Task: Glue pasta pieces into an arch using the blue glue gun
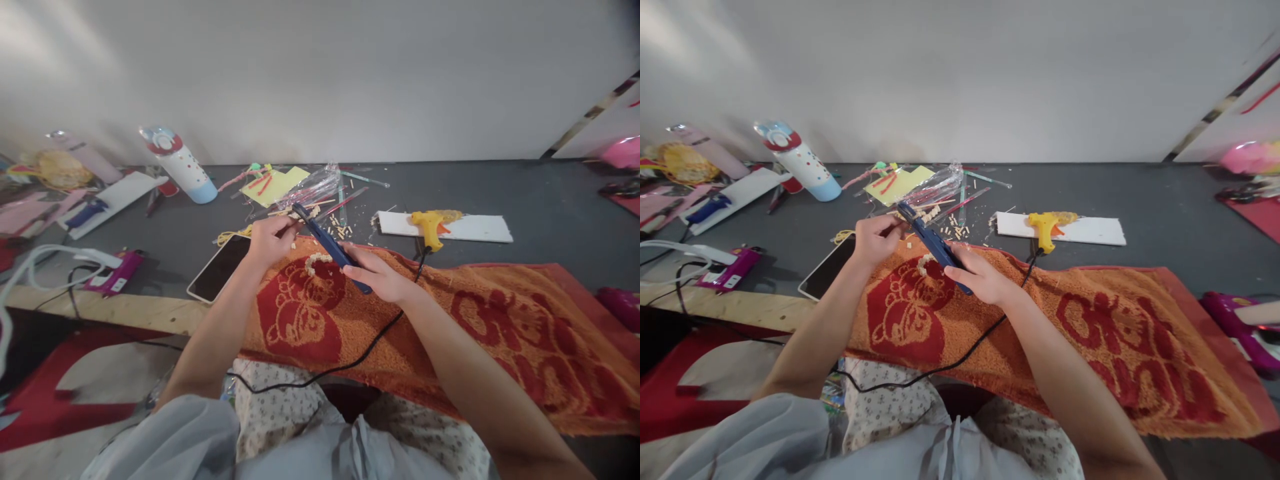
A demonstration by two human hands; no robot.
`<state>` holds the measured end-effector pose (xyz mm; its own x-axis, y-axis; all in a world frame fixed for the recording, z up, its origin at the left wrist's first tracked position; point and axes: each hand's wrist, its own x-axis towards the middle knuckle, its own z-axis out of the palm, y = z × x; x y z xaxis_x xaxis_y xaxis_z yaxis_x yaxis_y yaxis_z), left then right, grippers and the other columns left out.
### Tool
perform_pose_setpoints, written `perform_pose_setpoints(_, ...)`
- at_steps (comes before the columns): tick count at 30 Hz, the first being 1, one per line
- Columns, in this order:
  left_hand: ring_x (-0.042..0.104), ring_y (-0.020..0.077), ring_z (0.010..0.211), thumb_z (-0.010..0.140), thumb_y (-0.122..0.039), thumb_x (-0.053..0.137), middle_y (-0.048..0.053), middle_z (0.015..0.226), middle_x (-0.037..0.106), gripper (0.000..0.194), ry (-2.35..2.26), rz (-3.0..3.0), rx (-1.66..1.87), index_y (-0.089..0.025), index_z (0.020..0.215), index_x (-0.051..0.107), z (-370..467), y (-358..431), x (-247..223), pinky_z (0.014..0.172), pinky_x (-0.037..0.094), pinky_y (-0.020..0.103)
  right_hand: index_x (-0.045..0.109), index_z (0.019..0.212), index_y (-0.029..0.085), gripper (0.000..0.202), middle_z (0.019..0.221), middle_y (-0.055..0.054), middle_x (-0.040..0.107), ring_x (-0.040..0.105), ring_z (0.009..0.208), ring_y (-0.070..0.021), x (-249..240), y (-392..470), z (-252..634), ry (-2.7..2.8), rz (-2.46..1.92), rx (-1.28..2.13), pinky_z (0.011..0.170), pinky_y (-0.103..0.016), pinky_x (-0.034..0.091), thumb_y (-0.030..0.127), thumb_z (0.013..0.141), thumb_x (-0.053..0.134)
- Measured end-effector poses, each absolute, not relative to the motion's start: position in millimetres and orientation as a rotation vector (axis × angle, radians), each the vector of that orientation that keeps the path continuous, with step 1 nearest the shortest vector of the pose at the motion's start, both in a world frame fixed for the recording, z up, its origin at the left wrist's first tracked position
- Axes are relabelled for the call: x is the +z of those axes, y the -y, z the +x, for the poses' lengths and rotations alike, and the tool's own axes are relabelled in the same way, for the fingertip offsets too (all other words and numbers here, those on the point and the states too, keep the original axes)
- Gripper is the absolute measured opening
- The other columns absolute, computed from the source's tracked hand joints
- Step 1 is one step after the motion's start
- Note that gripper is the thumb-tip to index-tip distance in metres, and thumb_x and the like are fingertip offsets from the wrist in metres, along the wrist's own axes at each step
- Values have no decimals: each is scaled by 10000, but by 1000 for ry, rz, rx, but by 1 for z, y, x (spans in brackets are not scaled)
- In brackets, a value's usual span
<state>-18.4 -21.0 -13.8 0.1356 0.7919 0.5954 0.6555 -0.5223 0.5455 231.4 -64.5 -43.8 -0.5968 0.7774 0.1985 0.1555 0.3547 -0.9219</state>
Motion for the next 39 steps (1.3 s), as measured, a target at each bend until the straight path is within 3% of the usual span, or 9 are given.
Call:
perform_pose_setpoints(9, 429, 91, 455, 756, -296, 583, -12, 471, 521, 250, -1368, 2335, 1275, -177, 537, 571, -27, 18, -12, 476, 302, 229, 501, 1430, 185, 715, 1445, -122, 550, 517, 1316, -293, -39, 63, 237, 1970, -815, 1400, 1151, -457, 341, 648, 886, 516)
perform_pose_setpoints(13, 442, 93, 462, 775, -306, 574, -15, 475, 518, 257, -1412, 2313, 1302, -176, 554, 559, -22, 17, -17, 485, 318, 228, 491, 1419, 192, 665, 1428, -116, 558, 486, 1337, -292, -41, 65, 234, 1957, -833, 1327, 1165, -463, 316, 615, 907, 506)
perform_pose_setpoints(19, 401, 81, 471, 816, -318, 559, -27, 500, 495, 288, -1525, 2250, 1429, -180, 568, 506, -3, 25, -20, 486, 303, 225, 522, 1340, 201, 557, 1324, -111, 619, 545, 1250, -296, -47, 70, 227, 1948, -877, 1177, 1108, -472, 382, 580, 933, 481)
perform_pose_setpoints(24, 380, 80, 473, 822, -288, 547, -34, 505, 447, 293, -1589, 2296, 1436, -185, 565, 453, -1, 28, -20, 492, 282, 231, 503, 1360, 148, 578, 1384, -162, 579, 525, 1285, -311, -48, 68, 226, 1961, -877, 1118, 1129, -493, 351, 547, 942, 472)
perform_pose_setpoints(29, 363, 82, 471, 799, -234, 542, -35, 507, 430, 263, -1555, 2394, 1452, -189, 570, 419, -4, 25, -22, 491, 266, 237, 529, 1349, 181, 567, 1336, -138, 605, 526, 1280, -296, -46, 65, 228, 1972, -847, 1142, 1121, -476, 354, 563, 933, 479)
perform_pose_setpoints(32, 350, 81, 463, 817, -245, 556, -41, 492, 391, 303, -1504, 2436, 1479, -189, 559, 407, -8, 23, -22, 483, 259, 238, 592, 1224, 182, 522, 1047, -102, 673, 604, 1074, -262, -44, 65, 229, 1938, -868, 1181, 987, -438, 449, 591, 916, 491)
perform_pose_setpoints(35, 356, 80, 461, 858, -304, 578, -43, 490, 408, 325, -1403, 2474, 1480, -188, 578, 461, -13, 20, -19, 485, 275, 237, 622, 940, 175, 494, 737, -23, 561, 538, 668, -160, -43, 66, 228, 1874, -909, 1287, 693, -331, 470, 623, 933, 416)
perform_pose_setpoints(39, 384, 83, 468, 883, -369, 583, -35, 508, 459, 322, -1354, 2498, 1462, -190, 620, 530, -19, 18, -17, 495, 299, 238, 550, 802, 186, 481, 693, 8, 482, 438, 592, -117, -41, 67, 227, 1815, -900, 1357, 590, -284, 382, 636, 917, 428)
